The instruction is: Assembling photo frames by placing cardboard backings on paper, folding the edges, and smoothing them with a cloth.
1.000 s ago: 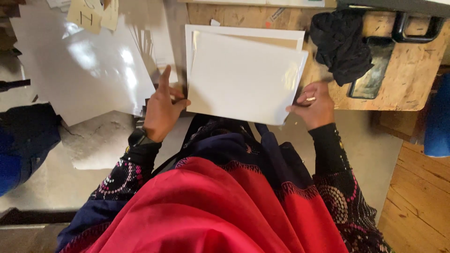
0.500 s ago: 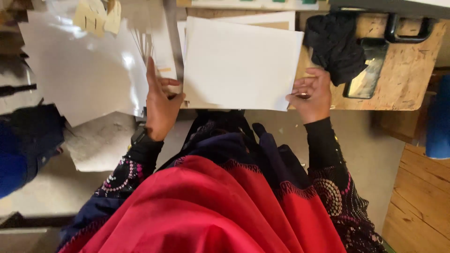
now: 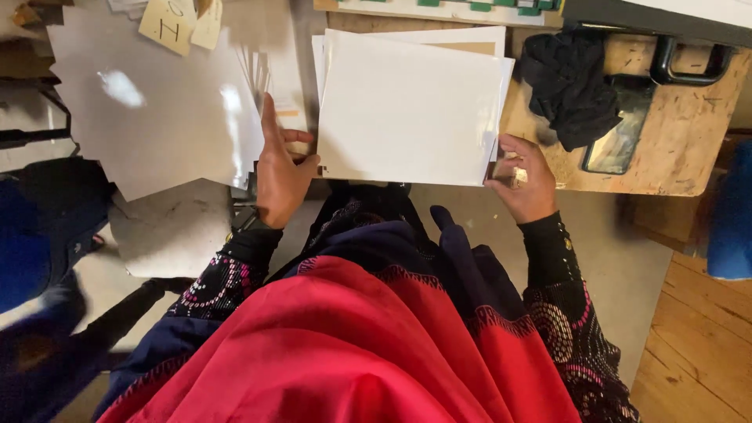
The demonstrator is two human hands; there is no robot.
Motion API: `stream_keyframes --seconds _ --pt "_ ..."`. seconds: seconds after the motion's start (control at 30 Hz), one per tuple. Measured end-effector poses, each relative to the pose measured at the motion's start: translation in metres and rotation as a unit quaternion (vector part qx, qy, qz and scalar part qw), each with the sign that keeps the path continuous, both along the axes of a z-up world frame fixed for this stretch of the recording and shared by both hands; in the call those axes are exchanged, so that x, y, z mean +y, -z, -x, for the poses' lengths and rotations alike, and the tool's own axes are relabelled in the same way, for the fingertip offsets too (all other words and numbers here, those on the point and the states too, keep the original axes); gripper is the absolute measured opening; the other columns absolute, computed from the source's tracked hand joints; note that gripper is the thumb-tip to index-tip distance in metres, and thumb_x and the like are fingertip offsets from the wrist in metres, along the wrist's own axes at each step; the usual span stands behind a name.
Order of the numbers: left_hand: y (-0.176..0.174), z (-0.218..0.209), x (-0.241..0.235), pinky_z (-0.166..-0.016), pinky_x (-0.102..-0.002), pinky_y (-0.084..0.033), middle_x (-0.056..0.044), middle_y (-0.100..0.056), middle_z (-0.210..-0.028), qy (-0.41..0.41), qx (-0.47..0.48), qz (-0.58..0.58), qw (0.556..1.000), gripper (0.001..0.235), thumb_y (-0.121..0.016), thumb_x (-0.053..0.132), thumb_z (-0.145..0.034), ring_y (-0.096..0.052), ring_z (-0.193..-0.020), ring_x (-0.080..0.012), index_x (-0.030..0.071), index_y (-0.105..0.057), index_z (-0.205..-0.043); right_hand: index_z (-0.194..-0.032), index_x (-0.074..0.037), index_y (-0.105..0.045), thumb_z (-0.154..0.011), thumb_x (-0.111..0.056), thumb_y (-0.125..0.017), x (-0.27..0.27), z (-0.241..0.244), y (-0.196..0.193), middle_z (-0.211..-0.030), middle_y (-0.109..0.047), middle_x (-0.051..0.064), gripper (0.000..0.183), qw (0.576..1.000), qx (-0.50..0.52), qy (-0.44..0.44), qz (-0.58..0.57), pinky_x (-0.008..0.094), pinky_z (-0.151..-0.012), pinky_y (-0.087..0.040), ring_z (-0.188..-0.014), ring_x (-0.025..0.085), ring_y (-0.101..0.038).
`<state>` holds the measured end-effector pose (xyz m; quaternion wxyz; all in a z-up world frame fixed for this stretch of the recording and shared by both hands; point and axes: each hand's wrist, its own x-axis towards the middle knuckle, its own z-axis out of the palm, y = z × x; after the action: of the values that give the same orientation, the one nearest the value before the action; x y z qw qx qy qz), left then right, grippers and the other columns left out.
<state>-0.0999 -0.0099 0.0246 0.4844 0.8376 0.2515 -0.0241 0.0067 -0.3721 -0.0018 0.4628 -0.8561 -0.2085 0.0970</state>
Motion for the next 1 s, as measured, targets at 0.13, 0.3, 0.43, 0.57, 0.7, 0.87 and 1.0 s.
stream_keyframes --seconds 0.13,0.3,0.43,0.57,0.7,0.87,1.0 --pt "0.013 0.006 0.011 -0.07 -0.034 -0.064 -0.014 -0.065 -0.108 -0.02 0.004 0.105 0.994 0.094 -0.06 -0.01 -0.086 -0.07 -0.086 -0.0268 0.011 0.001 -0.154 -0.128 -0.001 -0.053 -0.074 0.017 -0.063 0.005 0.002 -0.016 -0.124 -0.056 0.016 0.058 0.995 -0.084 -0.007 0.045 0.046 -0.094 -0.05 -0.117 0.037 -0.055" --pt "0.061 0.02 0.027 -0.078 -0.038 -0.063 -0.021 -0.065 -0.108 -0.079 -0.034 0.211 0.974 0.082 -0.053 -0.003 -0.091 -0.068 -0.093 -0.0317 0.006 0.0 -0.153 -0.11 0.002 -0.067 -0.081 0.015 -0.05 0.072 0.014 -0.007 -0.115 -0.062 0.017 0.036 0.966 -0.25 -0.02 0.064 0.044 -0.094 -0.051 -0.109 0.035 -0.063" --pt "0.031 0.013 0.016 -0.071 -0.035 -0.065 -0.016 -0.067 -0.107 -0.086 -0.069 0.229 0.967 0.083 -0.068 0.016 -0.091 -0.069 -0.093 -0.0255 0.007 -0.013 -0.152 -0.121 0.001 -0.062 -0.087 0.0 -0.055 0.15 0.038 0.025 -0.124 -0.057 0.02 0.035 0.959 -0.234 -0.156 -0.023 0.05 -0.1 -0.044 -0.119 0.041 -0.055" --pt "0.013 0.008 0.009 -0.079 -0.039 -0.061 -0.013 -0.07 -0.096 -0.108 -0.043 0.191 0.975 0.092 -0.08 0.011 -0.081 -0.069 -0.094 -0.0268 0.002 -0.02 -0.15 -0.156 -0.008 -0.022 -0.093 -0.013 -0.059 0.187 0.052 0.055 -0.156 -0.031 0.014 0.073 0.941 -0.197 -0.274 0.02 0.049 -0.117 -0.017 -0.142 0.032 -0.028" --pt "0.028 0.014 0.01 -0.077 -0.039 -0.061 -0.015 -0.068 -0.097 -0.13 -0.071 0.214 0.966 0.094 -0.076 0.001 -0.083 -0.068 -0.094 -0.0283 0.002 -0.012 -0.152 -0.156 -0.002 -0.008 -0.095 -0.013 -0.057 0.194 0.05 0.051 -0.16 -0.022 0.009 0.079 0.933 -0.213 -0.287 0.036 0.046 -0.118 -0.017 -0.144 0.029 -0.026" --pt "0.02 0.01 0.01 -0.085 -0.043 -0.057 -0.02 -0.069 -0.106 -0.103 -0.096 0.188 0.972 0.1 -0.07 -0.012 -0.081 -0.067 -0.1 -0.0346 0.001 -0.002 -0.153 -0.156 -0.004 -0.007 -0.093 -0.017 -0.055 0.19 0.053 0.065 -0.16 -0.022 0.004 0.08 0.939 -0.163 -0.29 0.086 0.046 -0.12 -0.009 -0.146 0.023 -0.02" --pt "0.064 0.019 0.01 -0.088 -0.045 -0.058 -0.018 -0.069 -0.111 -0.059 -0.102 0.182 0.976 0.097 -0.066 -0.012 -0.079 -0.068 -0.1 -0.0375 0.002 -0.005 -0.153 -0.153 -0.004 -0.023 -0.088 -0.021 -0.063 0.177 0.042 0.044 -0.148 -0.043 0.015 0.078 0.958 -0.126 -0.236 0.103 0.044 -0.121 -0.017 -0.137 0.033 -0.038"
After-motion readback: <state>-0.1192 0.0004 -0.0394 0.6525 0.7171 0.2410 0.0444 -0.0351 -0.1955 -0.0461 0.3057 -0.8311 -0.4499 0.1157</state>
